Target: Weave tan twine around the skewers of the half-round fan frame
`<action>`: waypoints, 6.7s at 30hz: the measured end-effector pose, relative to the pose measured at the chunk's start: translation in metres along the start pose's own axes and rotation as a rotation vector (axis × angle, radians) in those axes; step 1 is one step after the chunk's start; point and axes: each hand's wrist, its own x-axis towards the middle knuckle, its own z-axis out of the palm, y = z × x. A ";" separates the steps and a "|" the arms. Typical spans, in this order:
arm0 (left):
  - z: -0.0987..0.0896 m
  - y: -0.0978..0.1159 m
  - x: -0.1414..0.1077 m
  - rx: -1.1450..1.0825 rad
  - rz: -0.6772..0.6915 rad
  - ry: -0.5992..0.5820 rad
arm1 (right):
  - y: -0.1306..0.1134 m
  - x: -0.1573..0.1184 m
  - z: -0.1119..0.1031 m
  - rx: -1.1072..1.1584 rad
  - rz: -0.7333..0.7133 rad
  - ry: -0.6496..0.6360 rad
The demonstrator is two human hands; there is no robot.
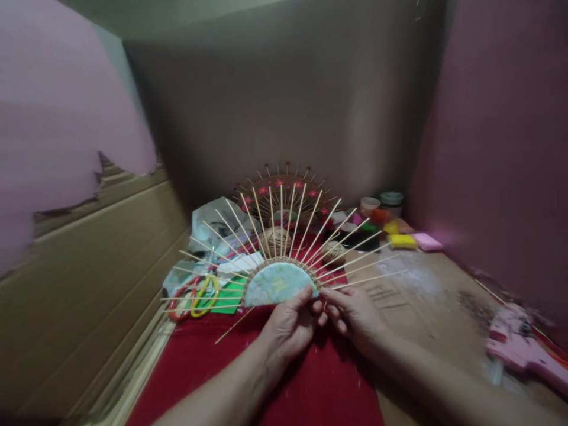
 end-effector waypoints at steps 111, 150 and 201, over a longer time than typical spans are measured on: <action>0.006 0.012 -0.009 0.048 0.065 0.039 | -0.012 -0.016 0.010 -0.119 -0.120 0.081; 0.000 0.054 -0.012 0.418 0.298 0.147 | -0.039 0.002 -0.022 -0.756 -0.730 0.456; 0.014 0.083 -0.034 0.396 0.416 0.152 | -0.058 0.020 -0.055 0.276 0.019 0.300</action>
